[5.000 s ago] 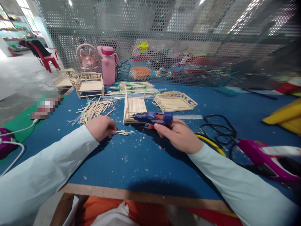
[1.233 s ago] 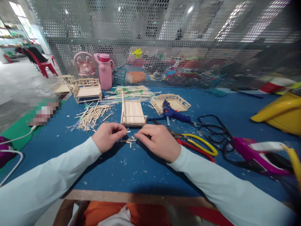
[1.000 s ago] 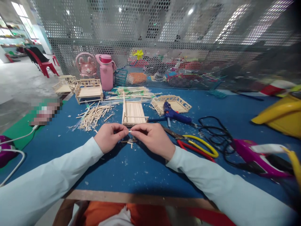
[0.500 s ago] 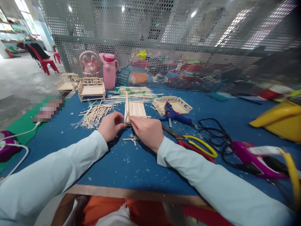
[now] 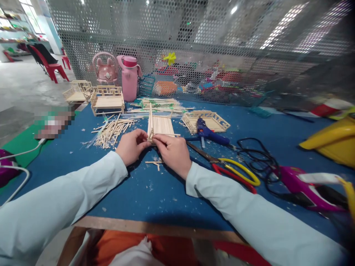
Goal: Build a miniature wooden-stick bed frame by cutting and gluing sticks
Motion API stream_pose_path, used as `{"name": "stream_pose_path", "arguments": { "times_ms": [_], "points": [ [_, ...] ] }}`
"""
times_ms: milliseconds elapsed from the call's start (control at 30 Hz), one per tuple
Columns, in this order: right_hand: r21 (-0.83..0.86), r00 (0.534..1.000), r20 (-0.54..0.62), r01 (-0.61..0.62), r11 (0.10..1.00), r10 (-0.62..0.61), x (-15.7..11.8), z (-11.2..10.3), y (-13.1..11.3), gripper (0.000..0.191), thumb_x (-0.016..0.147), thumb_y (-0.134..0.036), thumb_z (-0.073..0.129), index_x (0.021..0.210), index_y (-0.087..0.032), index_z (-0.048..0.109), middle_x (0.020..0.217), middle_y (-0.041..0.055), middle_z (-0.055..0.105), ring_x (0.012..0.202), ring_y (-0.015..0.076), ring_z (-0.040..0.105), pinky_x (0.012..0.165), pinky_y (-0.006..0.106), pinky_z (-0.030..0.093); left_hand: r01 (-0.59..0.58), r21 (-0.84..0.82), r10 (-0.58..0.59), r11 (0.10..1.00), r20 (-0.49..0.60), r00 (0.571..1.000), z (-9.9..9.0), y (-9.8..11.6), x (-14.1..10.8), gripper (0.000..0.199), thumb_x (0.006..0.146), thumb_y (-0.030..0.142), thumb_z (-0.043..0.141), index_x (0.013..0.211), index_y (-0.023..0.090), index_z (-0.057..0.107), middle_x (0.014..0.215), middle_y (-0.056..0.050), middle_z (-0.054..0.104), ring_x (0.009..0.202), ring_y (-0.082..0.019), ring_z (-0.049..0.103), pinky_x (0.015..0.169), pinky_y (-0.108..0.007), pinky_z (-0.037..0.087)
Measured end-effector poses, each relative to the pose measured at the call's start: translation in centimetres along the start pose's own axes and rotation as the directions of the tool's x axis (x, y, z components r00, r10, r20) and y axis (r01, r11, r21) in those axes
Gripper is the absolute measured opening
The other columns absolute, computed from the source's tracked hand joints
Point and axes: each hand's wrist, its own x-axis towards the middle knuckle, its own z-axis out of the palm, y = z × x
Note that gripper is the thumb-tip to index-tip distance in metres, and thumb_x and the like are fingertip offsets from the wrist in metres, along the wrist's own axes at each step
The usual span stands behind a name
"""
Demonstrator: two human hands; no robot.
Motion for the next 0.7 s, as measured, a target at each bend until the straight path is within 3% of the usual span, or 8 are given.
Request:
{"name": "stream_pose_path", "arguments": {
  "times_ms": [133,267,400,700],
  "points": [
    [0.083,0.996,0.014,-0.09,0.993,0.089,-0.1,0.2,-0.1,0.024,0.083,-0.026,0.048,0.081,-0.019,0.071,0.068,0.0024,0.069,0.062,0.0133,0.062,0.059,0.022,0.042,0.006,0.014,-0.006,1.0,-0.003,1.0,0.0,0.2,-0.1,0.011,0.069,0.019,0.064,0.075,0.016,0.055,0.065,0.002,0.059,0.059,-0.01,0.053,0.06,-0.023,0.042],
    [0.238,0.973,0.033,-0.23,0.944,0.229,-0.1,0.7,0.0,0.024,0.08,-0.029,0.049,0.08,-0.017,0.07,0.047,-0.002,0.057,0.047,0.0112,0.054,0.051,0.021,0.04,0.001,0.006,-0.001,1.0,-0.006,1.0,0.0,0.2,-0.1,0.01,0.07,0.02,0.064,0.075,0.016,0.055,0.065,0.002,0.059,0.059,-0.01,0.053,0.059,-0.023,0.042],
    [0.36,0.943,0.061,-0.327,0.874,0.327,-0.1,1.1,0.0,0.024,0.078,-0.031,0.05,0.08,-0.016,0.069,0.044,-0.0037,0.052,0.04,0.0098,0.05,0.048,0.022,0.041,0.002,0.023,-0.002,1.0,-0.005,1.0,0.0,0.3,0.0,0.011,0.07,0.02,0.064,0.075,0.016,0.056,0.064,0.002,0.06,0.058,-0.01,0.052,0.058,-0.023,0.042],
    [0.437,0.911,0.09,-0.399,0.806,0.402,-0.2,1.2,-0.3,0.023,0.078,-0.033,0.05,0.078,-0.015,0.065,0.044,-0.0042,0.051,0.036,0.008,0.047,0.04,0.019,0.04,0.004,0.013,-0.004,1.0,-0.016,1.0,-0.1,0.4,-0.1,0.01,0.069,0.02,0.064,0.073,0.016,0.056,0.064,0.002,0.06,0.058,-0.01,0.053,0.058,-0.023,0.042]
  ]
}}
